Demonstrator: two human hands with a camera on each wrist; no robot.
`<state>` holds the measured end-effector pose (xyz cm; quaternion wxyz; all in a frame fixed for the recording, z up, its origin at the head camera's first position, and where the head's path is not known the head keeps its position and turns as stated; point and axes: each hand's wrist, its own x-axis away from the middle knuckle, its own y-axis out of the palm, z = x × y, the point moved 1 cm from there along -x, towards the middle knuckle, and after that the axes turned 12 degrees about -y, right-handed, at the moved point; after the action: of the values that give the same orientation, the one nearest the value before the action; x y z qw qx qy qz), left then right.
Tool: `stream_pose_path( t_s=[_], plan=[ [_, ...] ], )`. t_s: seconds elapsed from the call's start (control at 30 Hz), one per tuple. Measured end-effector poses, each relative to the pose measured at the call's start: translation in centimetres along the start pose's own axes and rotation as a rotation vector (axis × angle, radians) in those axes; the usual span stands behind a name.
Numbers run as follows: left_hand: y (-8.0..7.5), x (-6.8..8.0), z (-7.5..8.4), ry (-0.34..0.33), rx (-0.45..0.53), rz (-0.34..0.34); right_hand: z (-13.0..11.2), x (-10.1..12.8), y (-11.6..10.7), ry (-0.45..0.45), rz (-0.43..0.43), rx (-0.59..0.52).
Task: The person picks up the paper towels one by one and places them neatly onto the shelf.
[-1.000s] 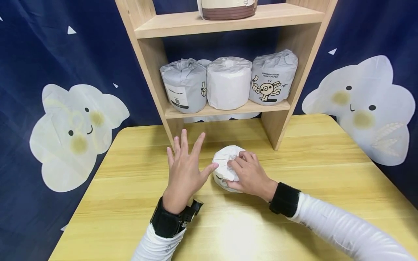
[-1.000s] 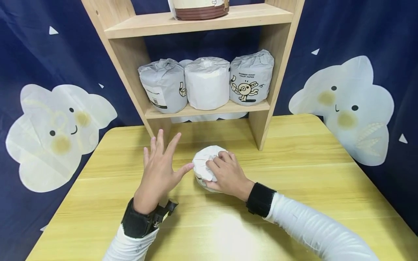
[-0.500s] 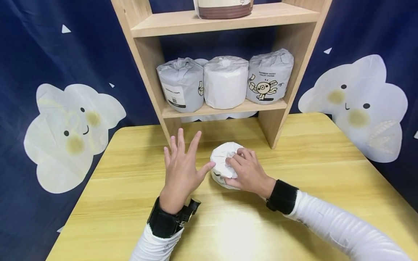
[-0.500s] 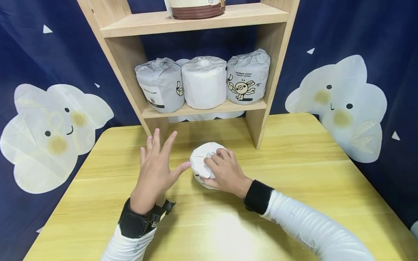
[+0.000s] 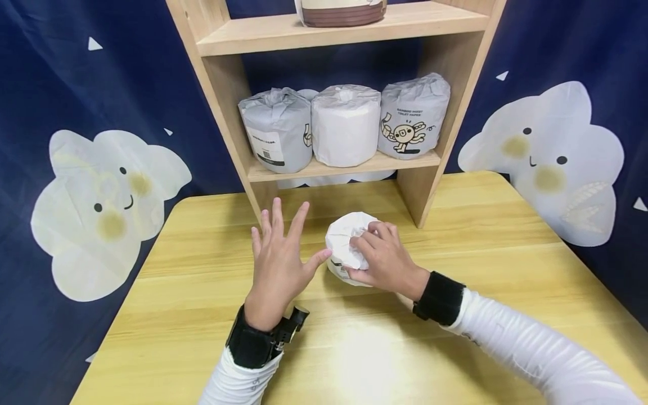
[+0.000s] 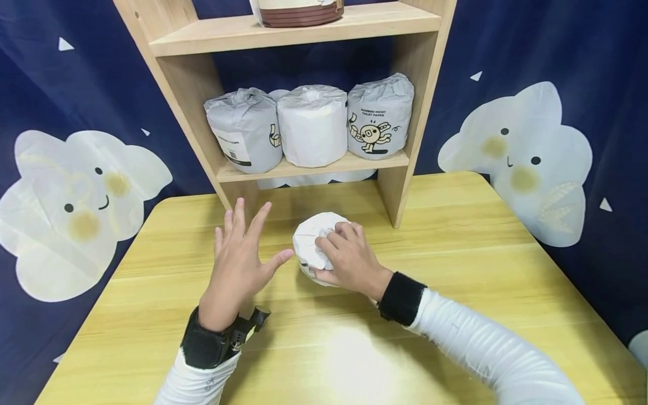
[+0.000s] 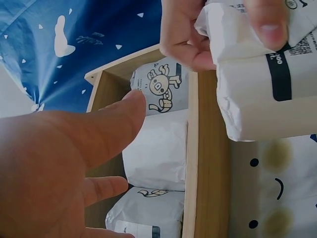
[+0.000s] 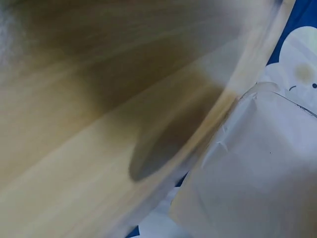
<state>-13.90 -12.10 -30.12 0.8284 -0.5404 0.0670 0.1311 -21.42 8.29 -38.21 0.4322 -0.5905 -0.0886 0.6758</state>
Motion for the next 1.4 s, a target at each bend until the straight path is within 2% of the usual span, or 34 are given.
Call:
stream_pose_path(
  t_s=[0.77, 1.4],
  plan=[
    [0.1, 0.2, 0.2, 0.034, 0.044, 0.013, 1.8, -2.0, -2.8, -0.041, 0.069, 0.030],
    [0.1, 0.2, 0.3, 0.028, 0.023, -0.030, 3.1, -3.3, -5.0, -0.031, 0.088, 0.039]
  ],
)
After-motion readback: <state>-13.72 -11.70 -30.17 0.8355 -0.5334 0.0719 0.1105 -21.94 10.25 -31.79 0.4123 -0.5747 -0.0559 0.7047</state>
